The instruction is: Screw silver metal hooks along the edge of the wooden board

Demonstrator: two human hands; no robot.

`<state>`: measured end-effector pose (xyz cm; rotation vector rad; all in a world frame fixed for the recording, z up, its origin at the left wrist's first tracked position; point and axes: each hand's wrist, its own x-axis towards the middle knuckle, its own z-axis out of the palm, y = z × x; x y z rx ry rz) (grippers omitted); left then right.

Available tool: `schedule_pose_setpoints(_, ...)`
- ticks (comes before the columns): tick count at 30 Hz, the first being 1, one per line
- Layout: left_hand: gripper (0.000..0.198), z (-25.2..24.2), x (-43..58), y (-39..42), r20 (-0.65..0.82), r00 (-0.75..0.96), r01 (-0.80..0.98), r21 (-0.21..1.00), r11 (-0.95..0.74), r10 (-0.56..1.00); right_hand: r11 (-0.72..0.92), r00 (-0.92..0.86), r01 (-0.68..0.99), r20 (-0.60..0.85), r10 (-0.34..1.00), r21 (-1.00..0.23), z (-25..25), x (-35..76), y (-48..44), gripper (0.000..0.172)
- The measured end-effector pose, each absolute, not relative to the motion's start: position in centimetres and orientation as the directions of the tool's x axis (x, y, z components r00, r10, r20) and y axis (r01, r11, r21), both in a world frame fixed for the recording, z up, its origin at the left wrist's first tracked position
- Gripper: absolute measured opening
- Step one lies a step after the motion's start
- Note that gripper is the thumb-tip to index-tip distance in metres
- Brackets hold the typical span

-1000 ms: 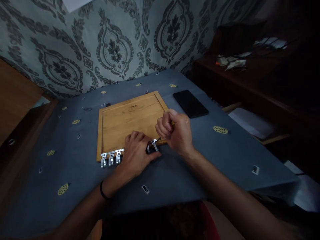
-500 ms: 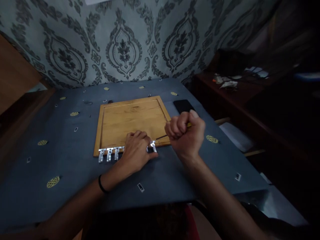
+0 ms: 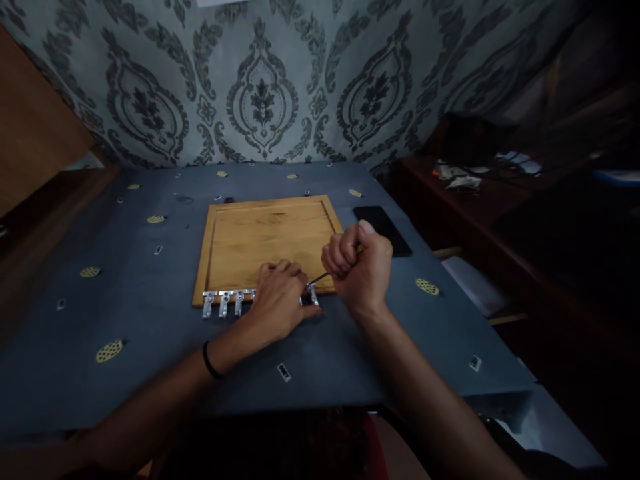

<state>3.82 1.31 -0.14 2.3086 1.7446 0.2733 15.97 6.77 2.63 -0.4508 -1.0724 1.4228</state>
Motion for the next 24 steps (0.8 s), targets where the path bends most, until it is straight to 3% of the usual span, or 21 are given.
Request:
schedule_pose_setpoints(16,0.037,0.0,3.8,1.4,-0.011,0.274,0.916,0.306,-0.257,0.962,0.145,-0.192,-0.55,0.293,0.937,-0.823,2.4,16.0,6.5,0.062)
schedule_pose_setpoints(24,0.036,0.0,3.7,1.4,0.001,0.291,0.914,0.297,-0.278,0.957,0.131,-0.245,-0.524,0.296,0.923,-0.842,1.8,16.8,7.1,0.031)
